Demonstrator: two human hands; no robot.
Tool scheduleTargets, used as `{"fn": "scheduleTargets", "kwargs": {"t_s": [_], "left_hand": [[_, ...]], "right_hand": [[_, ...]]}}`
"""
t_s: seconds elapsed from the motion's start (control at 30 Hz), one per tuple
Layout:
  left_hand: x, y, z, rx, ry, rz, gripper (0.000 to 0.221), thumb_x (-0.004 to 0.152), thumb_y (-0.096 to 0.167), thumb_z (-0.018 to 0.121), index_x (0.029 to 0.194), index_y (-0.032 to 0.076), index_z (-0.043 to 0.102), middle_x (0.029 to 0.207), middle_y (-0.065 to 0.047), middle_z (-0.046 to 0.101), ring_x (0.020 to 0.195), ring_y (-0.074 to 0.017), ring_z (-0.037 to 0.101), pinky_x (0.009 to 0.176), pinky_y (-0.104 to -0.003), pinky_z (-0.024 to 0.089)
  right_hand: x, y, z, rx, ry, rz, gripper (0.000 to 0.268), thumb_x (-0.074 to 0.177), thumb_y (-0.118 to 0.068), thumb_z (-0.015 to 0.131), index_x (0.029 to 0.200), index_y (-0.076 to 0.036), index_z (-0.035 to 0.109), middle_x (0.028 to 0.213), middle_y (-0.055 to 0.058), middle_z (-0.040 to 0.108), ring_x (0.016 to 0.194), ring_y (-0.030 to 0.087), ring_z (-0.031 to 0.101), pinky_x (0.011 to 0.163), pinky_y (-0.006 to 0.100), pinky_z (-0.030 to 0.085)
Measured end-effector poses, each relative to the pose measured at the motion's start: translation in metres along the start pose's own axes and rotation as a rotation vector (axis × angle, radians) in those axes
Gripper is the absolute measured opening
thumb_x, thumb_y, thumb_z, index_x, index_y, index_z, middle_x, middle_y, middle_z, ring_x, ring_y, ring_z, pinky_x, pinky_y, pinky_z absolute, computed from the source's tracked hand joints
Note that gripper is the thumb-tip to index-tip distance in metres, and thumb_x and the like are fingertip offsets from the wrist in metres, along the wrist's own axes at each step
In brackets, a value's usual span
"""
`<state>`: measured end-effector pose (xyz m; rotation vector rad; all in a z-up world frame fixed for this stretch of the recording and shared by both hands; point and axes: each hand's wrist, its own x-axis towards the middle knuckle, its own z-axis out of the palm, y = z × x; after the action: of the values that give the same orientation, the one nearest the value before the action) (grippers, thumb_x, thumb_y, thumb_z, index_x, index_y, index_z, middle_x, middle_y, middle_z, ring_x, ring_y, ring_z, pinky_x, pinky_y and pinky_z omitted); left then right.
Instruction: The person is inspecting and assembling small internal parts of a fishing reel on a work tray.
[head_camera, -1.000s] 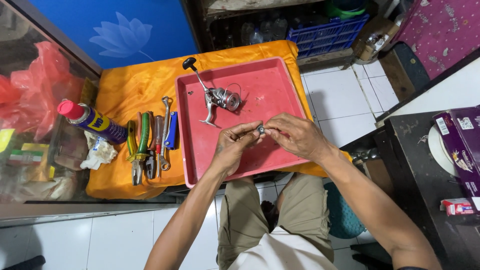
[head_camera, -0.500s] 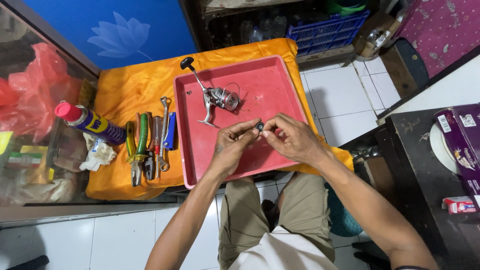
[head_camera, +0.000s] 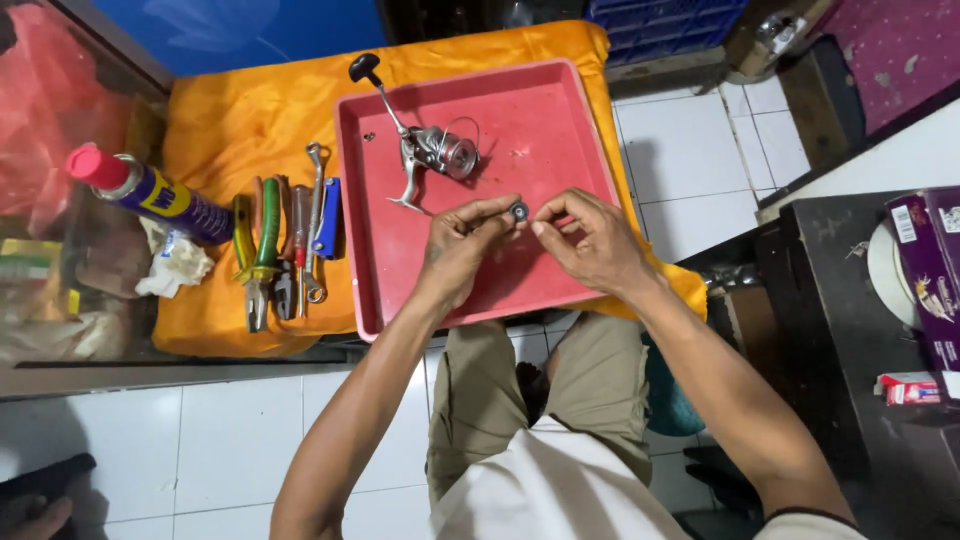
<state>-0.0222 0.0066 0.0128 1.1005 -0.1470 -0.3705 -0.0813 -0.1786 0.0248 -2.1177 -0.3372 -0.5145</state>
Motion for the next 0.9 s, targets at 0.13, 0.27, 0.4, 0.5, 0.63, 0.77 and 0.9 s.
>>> {"fn": "scheduleTargets", "kwargs": {"t_s": [0.13,0.27,0.4,0.5,0.63,0.77,0.9], "left_hand": [[0.000,-0.004,-0.002,0.008,-0.020,0.000,0.030,0.085,-0.007,0.072,0.115,-0.009,0.071,0.095,-0.025,0.075,0.086,-0.0276,0.076,0.081,-0.035,0.066],[0.001,-0.008,-0.004,0.033,-0.034,0.001,0.029,0.087,-0.006,0.072,0.116,-0.008,0.071,0.095,-0.025,0.075,0.087,-0.0273,0.076,0.082,-0.035,0.066],[0.000,-0.011,-0.004,0.040,-0.041,-0.010,0.029,0.087,-0.004,0.072,0.116,-0.008,0.071,0.096,-0.024,0.075,0.088,-0.0269,0.076,0.082,-0.034,0.066],[-0.001,-0.012,-0.006,0.047,-0.045,-0.022,0.028,0.088,-0.004,0.071,0.116,-0.008,0.071,0.096,-0.023,0.076,0.088,-0.0271,0.077,0.083,-0.035,0.066],[-0.005,-0.011,-0.006,0.051,-0.058,-0.027,0.028,0.088,-0.003,0.072,0.116,-0.007,0.072,0.095,-0.022,0.076,0.088,-0.0265,0.077,0.083,-0.035,0.066],[-0.005,-0.014,-0.010,0.069,-0.069,-0.019,0.026,0.089,-0.001,0.072,0.115,-0.006,0.072,0.095,-0.022,0.076,0.087,-0.0250,0.077,0.081,-0.034,0.066],[-0.011,-0.020,-0.017,0.112,-0.068,-0.024,0.025,0.090,0.001,0.072,0.114,-0.006,0.073,0.094,-0.021,0.076,0.085,-0.0241,0.076,0.080,-0.033,0.067]], "right_hand": [[0.002,-0.003,0.001,-0.009,0.015,-0.010,0.008,0.092,-0.010,0.072,0.099,-0.006,0.072,0.086,0.012,0.070,0.086,0.028,0.073,0.064,0.035,0.063],[0.000,-0.004,-0.003,0.025,0.019,0.006,0.009,0.092,-0.010,0.073,0.100,-0.006,0.072,0.087,0.012,0.071,0.087,0.027,0.073,0.066,0.035,0.063],[-0.002,-0.001,-0.008,0.023,0.018,0.039,0.009,0.092,-0.010,0.073,0.101,-0.007,0.073,0.088,0.012,0.072,0.087,0.028,0.073,0.067,0.036,0.063],[-0.004,-0.002,-0.011,-0.001,0.009,0.043,0.010,0.091,-0.009,0.073,0.102,-0.007,0.073,0.089,0.011,0.072,0.088,0.027,0.074,0.067,0.035,0.063],[-0.006,-0.003,-0.014,0.006,-0.015,0.049,0.011,0.091,-0.009,0.072,0.102,-0.006,0.072,0.089,0.013,0.072,0.088,0.028,0.074,0.067,0.037,0.063],[-0.009,-0.006,-0.014,0.022,-0.044,0.073,0.012,0.092,-0.009,0.071,0.103,-0.005,0.071,0.090,0.014,0.072,0.089,0.029,0.074,0.068,0.039,0.063],[-0.021,-0.001,-0.007,0.026,-0.060,0.059,0.011,0.093,-0.006,0.070,0.103,-0.002,0.071,0.088,0.015,0.071,0.087,0.031,0.074,0.066,0.040,0.063]]}}
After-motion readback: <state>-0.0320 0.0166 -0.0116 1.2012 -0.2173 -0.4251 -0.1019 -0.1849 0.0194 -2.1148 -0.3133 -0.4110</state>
